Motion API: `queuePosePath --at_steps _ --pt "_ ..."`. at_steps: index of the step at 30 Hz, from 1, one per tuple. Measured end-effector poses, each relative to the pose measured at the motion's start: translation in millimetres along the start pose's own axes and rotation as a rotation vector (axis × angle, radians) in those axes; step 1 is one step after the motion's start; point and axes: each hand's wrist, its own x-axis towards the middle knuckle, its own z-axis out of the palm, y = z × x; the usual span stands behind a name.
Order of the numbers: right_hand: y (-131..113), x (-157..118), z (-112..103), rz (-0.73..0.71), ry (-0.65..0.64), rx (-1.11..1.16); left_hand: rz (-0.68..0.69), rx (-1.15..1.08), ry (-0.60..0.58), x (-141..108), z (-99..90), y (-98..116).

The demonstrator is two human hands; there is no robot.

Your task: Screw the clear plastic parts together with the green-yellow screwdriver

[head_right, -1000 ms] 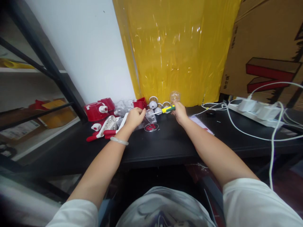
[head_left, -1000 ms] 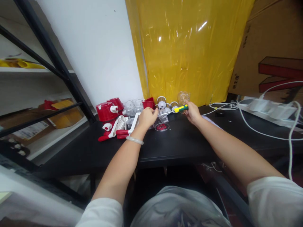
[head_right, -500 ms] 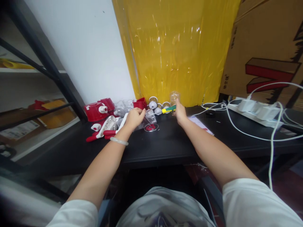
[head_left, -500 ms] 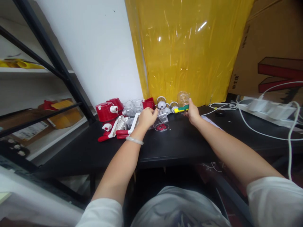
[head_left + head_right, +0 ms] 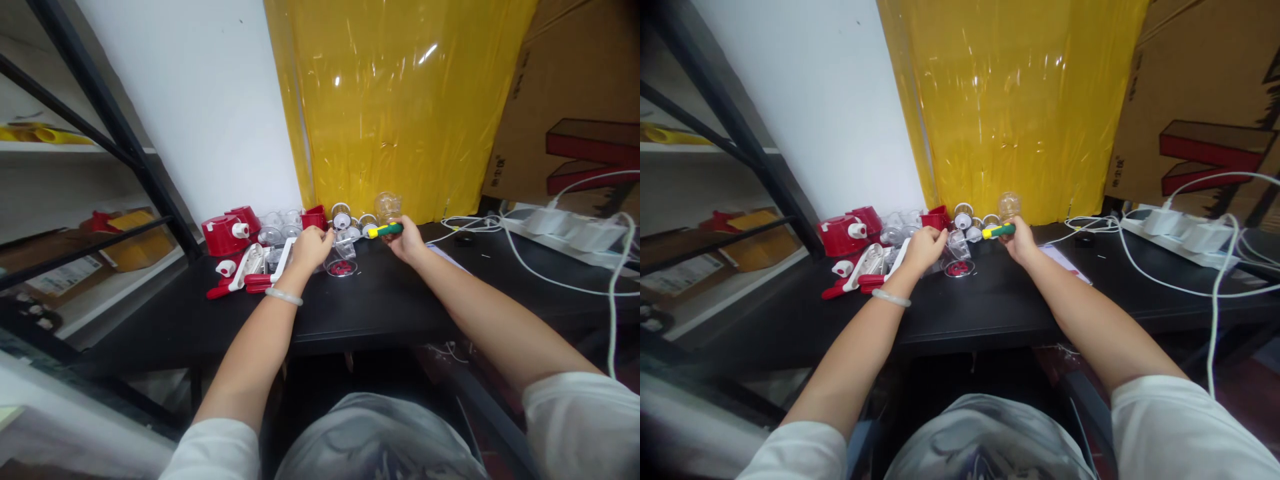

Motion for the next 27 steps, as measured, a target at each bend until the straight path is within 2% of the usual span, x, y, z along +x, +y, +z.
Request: queuePosePath --at_steps 5,8,11,14,21,24,27 --pt "1 0 -1 0.011 -0.017 -0.006 0.004 0.003 -0.001 1 0.2 0" --pt "1 0 -1 -0.034 0.041 -0.123 0.007 0.001 0.001 1 0.3 0" --pt "2 1 -1 -0.067 0.030 -0.238 -0.002 0.000 -0.008 1 0.2 0" --pt "2 1 0 -0.086 -0.001 -0.207 -0.004 -0.002 -0.003 1 0.4 0" --pt "3 5 0 -0.083 0.014 -0.033 0.004 -0.009 -0.002 1 0.6 -1" --pt "4 9 -3 -0.130 -0.007 -0.069 0.001 -0.007 0.002 1 0.7 -1" --pt "6 12 -6 -0.219 0.010 -0.214 0.004 0.000 -0.003 1 0.3 0"
